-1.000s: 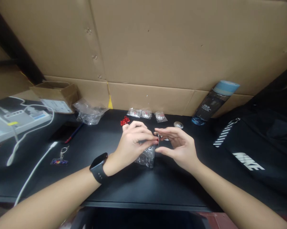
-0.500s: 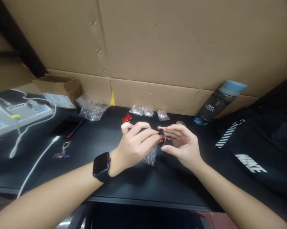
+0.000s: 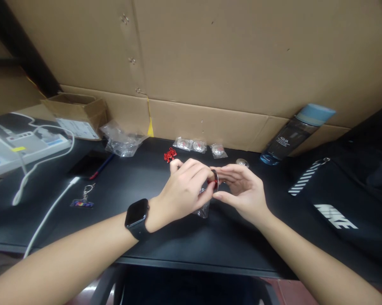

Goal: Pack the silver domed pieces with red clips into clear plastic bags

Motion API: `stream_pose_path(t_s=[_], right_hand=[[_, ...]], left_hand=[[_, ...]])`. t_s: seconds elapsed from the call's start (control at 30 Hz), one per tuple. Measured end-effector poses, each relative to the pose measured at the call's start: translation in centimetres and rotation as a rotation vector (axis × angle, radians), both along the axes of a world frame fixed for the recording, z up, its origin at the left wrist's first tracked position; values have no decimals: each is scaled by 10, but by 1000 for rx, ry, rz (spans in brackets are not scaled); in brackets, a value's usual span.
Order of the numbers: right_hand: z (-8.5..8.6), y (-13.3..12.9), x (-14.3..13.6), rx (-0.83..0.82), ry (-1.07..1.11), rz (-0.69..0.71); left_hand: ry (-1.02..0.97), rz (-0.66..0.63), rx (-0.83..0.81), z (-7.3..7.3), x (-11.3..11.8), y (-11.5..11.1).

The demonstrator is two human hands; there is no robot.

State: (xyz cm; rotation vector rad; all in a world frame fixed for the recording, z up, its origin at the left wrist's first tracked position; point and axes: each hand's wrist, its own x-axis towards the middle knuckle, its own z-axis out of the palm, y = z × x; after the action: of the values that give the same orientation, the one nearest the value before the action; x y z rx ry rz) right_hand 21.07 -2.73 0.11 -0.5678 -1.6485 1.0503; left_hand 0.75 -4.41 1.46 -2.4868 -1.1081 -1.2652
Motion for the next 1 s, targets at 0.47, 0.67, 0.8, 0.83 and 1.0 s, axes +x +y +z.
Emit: stream_pose_path(t_s=[0.47,0.67,0.8,0.83,1.0], right_hand=[[3,4,3,-7,-11,-50],[5,5,5,-10,-30,-83],[5,5,6,-12,-29,-78],[5,5,6,-13,-28,-76],[5,5,5,-31,-24,-75]], left_hand=[[-146,17,-190,3,-6,6],[-146,0,-128,3,-8,8],[-130,9,-91,3,-7,8],[-123,8,-87,3,-7,8],[-107,18,-96,3,-6,9]])
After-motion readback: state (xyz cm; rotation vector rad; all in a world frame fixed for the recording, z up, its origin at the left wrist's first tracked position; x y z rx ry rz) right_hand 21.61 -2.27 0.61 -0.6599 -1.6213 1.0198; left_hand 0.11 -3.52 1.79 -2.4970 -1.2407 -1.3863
